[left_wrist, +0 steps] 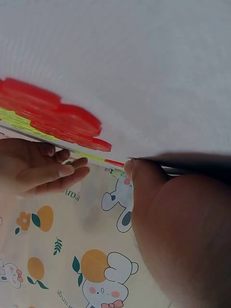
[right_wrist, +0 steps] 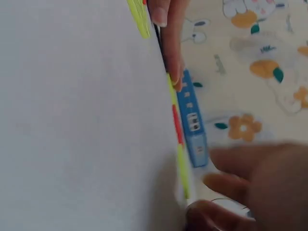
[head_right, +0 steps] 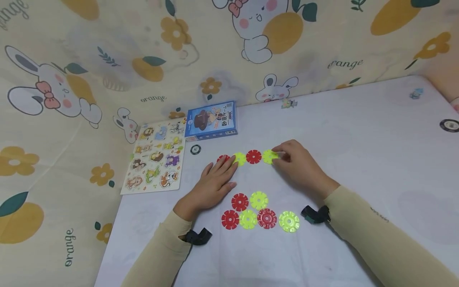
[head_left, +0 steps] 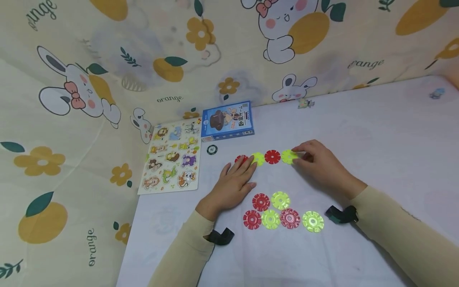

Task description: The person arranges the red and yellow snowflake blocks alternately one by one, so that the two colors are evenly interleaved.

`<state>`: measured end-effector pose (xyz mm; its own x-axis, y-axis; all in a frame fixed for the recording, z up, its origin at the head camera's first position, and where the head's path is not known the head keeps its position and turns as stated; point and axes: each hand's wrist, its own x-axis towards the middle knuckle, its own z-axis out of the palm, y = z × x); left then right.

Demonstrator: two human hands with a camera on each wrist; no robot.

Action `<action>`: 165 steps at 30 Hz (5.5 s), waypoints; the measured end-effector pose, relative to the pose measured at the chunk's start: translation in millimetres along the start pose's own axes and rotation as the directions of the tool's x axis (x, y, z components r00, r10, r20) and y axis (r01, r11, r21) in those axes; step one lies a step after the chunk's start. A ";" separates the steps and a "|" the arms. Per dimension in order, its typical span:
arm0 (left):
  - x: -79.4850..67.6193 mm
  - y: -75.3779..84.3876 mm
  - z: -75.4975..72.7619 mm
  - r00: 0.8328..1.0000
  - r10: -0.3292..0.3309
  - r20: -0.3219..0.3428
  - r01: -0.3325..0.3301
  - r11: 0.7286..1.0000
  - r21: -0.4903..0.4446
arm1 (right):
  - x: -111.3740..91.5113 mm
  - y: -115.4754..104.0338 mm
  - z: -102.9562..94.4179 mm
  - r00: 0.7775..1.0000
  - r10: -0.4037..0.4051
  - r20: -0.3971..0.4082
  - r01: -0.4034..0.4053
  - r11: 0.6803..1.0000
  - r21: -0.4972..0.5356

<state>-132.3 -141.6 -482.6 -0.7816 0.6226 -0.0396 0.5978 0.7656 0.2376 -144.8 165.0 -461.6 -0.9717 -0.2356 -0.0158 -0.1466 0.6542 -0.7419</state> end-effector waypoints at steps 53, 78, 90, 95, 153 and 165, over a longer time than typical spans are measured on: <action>-0.2 0.5 1.1 1.000 0.000 0.005 0.000 1.000 0.005 | -49.4 -16.2 -14.9 0.977 -0.182 0.108 0.160 0.970 0.184; 0.2 1.4 -2.6 1.000 -0.004 0.020 0.004 1.000 0.003 | -97.2 -32.7 31.7 0.924 -0.303 0.232 0.339 0.931 -0.134; -0.1 2.5 -2.7 1.000 -0.003 0.003 0.003 1.000 0.013 | -101.4 -41.9 32.1 0.946 -0.249 0.208 0.298 0.921 -0.250; 0.2 3.2 -3.6 1.000 -0.003 0.005 0.003 1.000 0.007 | -103.6 -46.1 32.1 0.959 -0.216 0.182 0.264 0.914 -0.307; -0.1 3.1 -3.9 1.000 0.003 -0.002 -0.003 1.000 -0.022 | -29.8 12.0 -14.0 0.986 -0.077 0.147 0.141 0.855 -0.500; 0.3 2.5 -3.3 1.000 0.000 0.007 0.000 1.000 -0.014 | -31.0 13.2 -10.6 0.986 -0.082 0.146 0.145 0.854 -0.499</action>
<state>-131.6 -140.0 -478.8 -0.7801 0.6239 -0.0464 0.5955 0.7632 0.2508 -118.5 188.6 -463.8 -0.9189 -0.3910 -0.0523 -0.3588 0.8835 -0.3012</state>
